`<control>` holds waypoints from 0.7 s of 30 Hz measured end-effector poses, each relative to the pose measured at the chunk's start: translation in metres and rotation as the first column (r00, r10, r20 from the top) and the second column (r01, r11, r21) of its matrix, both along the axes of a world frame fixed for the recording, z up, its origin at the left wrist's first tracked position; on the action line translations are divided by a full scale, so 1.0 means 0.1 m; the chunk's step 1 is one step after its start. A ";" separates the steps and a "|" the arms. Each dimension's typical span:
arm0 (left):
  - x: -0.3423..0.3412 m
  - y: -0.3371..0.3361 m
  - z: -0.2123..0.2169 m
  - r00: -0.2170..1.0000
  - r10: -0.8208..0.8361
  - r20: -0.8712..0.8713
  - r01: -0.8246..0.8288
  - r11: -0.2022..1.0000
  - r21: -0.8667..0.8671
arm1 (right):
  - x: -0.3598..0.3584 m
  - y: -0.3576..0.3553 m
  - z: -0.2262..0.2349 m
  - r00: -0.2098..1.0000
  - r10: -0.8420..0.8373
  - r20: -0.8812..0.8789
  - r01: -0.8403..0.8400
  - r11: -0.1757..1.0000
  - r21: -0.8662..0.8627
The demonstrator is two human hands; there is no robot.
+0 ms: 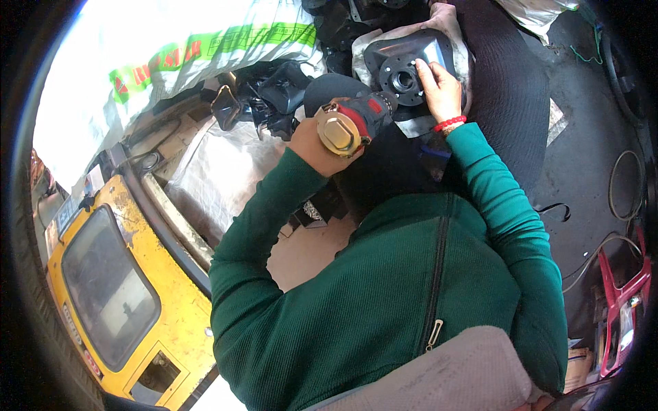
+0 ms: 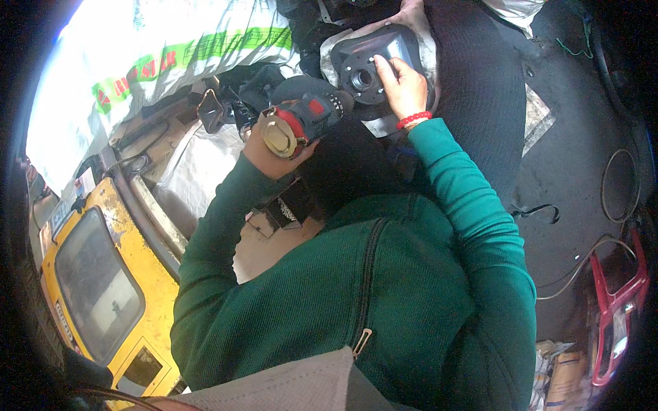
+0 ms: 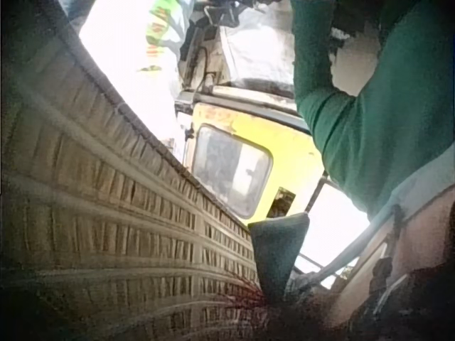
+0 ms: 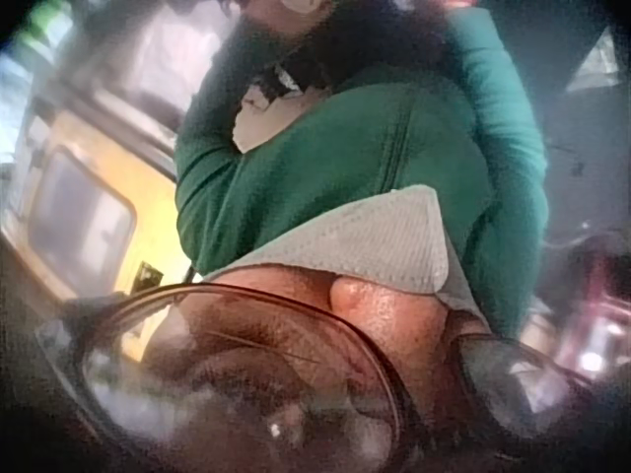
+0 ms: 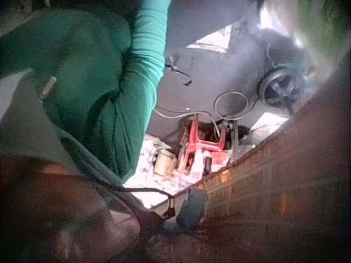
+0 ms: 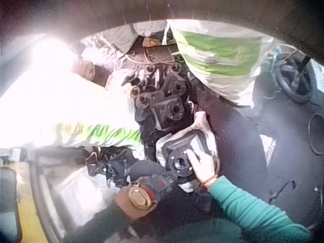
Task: The person uses a cordless drill to fasten bolts into a black mechanical part resting on their lap. They repeatedly pick up bolts, align them in holes, and tighten them with the drill, occasionally moving the part or reaching for additional bolts from nearby bags.
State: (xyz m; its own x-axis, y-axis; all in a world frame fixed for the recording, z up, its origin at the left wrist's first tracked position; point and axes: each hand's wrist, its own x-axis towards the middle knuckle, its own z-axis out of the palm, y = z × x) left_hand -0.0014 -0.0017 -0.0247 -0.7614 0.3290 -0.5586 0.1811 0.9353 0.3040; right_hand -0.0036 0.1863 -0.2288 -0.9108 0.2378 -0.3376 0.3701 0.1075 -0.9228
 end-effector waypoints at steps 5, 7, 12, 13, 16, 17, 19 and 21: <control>-0.01 0.06 0.06 0.964 0.171 0.203 -0.158 0.984 -0.080 | 0.00 -0.01 -0.06 0.998 -0.024 -0.065 0.025 0.999 0.025; 0.08 0.01 0.09 0.999 0.050 0.004 -0.050 0.997 0.054 | 0.01 -0.01 -0.03 0.999 -0.020 -0.046 0.021 1.000 0.013; 0.16 0.14 0.17 0.995 0.070 -0.073 -0.059 0.988 0.143 | 0.13 0.03 0.01 0.996 -0.052 -0.067 0.054 0.998 0.017; 0.17 0.20 0.19 0.986 0.166 -0.013 -0.162 0.974 0.159 | 0.15 0.03 -0.01 0.997 -0.022 -0.078 0.026 0.998 0.049; 0.23 0.18 0.06 0.960 0.022 -0.280 0.024 0.987 0.161 | 0.15 0.04 0.02 0.995 0.027 -0.098 -0.016 0.993 0.117; 0.22 0.19 0.05 0.967 0.068 -0.246 -0.014 0.977 0.215 | 0.16 0.03 0.04 0.995 0.028 -0.097 -0.016 0.992 0.127; 0.22 0.22 0.05 0.973 0.160 -0.167 -0.103 0.945 0.309 | 0.17 0.03 0.05 0.995 0.051 -0.082 -0.037 0.985 0.166; 0.22 0.24 0.05 0.973 0.169 -0.158 -0.117 0.949 0.293 | 0.18 0.03 0.03 0.994 0.044 -0.098 -0.026 0.984 0.175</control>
